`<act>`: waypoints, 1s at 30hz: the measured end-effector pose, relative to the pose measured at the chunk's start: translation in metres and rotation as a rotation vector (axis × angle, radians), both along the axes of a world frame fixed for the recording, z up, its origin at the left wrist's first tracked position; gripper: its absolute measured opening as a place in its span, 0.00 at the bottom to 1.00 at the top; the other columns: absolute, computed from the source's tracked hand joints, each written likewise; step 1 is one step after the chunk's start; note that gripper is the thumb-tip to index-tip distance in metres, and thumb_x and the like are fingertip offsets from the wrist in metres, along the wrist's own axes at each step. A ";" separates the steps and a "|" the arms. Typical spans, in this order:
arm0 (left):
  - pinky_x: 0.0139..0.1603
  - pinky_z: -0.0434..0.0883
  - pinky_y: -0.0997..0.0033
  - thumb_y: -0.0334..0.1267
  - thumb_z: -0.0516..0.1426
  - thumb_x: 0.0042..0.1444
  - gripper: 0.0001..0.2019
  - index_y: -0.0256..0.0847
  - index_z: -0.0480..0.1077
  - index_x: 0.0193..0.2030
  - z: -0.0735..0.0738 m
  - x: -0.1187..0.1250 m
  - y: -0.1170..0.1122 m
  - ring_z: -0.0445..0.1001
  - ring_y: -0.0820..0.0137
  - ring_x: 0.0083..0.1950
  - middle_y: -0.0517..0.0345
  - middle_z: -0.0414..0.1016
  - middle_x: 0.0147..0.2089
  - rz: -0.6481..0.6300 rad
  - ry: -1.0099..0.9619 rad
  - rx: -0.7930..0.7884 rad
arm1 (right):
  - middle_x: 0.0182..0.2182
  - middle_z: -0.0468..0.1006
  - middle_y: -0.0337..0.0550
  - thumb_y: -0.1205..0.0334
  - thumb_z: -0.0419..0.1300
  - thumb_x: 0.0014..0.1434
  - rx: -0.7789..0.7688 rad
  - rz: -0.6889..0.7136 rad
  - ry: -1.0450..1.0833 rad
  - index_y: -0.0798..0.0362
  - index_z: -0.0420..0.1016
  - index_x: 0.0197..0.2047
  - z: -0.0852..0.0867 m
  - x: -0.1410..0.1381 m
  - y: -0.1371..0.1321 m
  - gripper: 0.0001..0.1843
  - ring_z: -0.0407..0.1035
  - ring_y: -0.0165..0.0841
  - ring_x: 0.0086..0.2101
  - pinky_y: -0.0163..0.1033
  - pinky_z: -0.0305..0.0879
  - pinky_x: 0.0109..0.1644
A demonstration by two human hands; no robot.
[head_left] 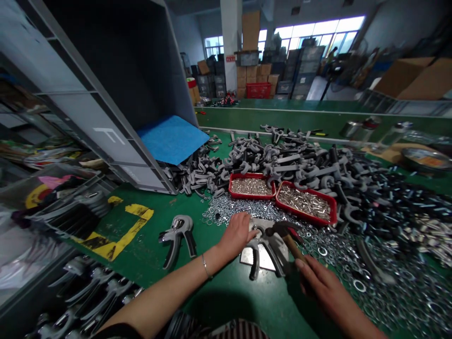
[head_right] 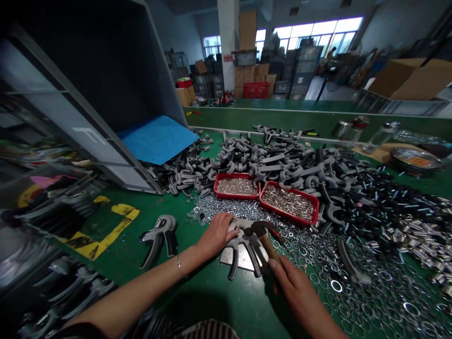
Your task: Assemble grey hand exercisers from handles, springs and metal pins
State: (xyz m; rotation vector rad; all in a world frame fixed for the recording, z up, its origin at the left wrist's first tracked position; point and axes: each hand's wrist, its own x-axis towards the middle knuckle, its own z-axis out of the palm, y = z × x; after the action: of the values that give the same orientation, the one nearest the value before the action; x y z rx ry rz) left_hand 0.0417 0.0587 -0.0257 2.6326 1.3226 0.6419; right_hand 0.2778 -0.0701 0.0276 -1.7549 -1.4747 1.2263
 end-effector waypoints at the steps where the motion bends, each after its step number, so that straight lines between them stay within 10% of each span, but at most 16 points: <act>1: 0.56 0.67 0.54 0.39 0.54 0.67 0.12 0.33 0.64 0.53 0.004 -0.004 -0.008 0.66 0.57 0.53 0.44 0.68 0.51 0.035 -0.025 0.001 | 0.24 0.73 0.38 0.39 0.49 0.65 0.024 0.049 -0.045 0.48 0.70 0.35 0.011 0.001 0.004 0.22 0.68 0.35 0.26 0.38 0.63 0.32; 5: 0.56 0.65 0.54 0.37 0.54 0.66 0.10 0.37 0.65 0.51 0.017 -0.015 -0.040 0.65 0.57 0.52 0.47 0.69 0.49 -0.014 0.027 -0.049 | 0.29 0.75 0.41 0.42 0.44 0.68 0.192 0.136 -0.222 0.46 0.68 0.38 0.037 -0.007 0.027 0.21 0.69 0.37 0.29 0.39 0.62 0.35; 14: 0.53 0.65 0.55 0.28 0.52 0.64 0.06 0.37 0.69 0.42 0.008 -0.011 -0.041 0.65 0.57 0.47 0.48 0.71 0.43 -0.025 0.205 -0.054 | 0.35 0.79 0.46 0.47 0.41 0.70 0.171 0.338 -0.393 0.50 0.69 0.40 0.021 -0.024 0.078 0.21 0.75 0.40 0.36 0.40 0.64 0.42; 26: 0.53 0.65 0.56 0.26 0.50 0.63 0.08 0.35 0.71 0.39 0.006 -0.002 -0.037 0.68 0.57 0.45 0.48 0.72 0.40 -0.013 0.301 0.001 | 0.29 0.81 0.47 0.36 0.50 0.60 -0.051 0.226 -0.334 0.46 0.74 0.36 0.005 0.000 0.028 0.23 0.76 0.47 0.31 0.45 0.67 0.37; 30: 0.51 0.66 0.56 0.29 0.54 0.63 0.04 0.35 0.71 0.39 0.028 -0.021 -0.037 0.69 0.57 0.45 0.48 0.73 0.40 -0.080 0.310 -0.025 | 0.26 0.80 0.46 0.31 0.54 0.56 -0.165 0.081 -0.006 0.45 0.77 0.34 -0.019 0.010 0.001 0.26 0.75 0.46 0.29 0.46 0.70 0.31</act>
State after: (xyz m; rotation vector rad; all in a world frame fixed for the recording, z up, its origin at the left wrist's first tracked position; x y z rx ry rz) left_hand 0.0212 0.0222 0.0026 2.8317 1.2765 0.2097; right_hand 0.2880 -0.0690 0.0090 -1.8205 -1.4983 1.4213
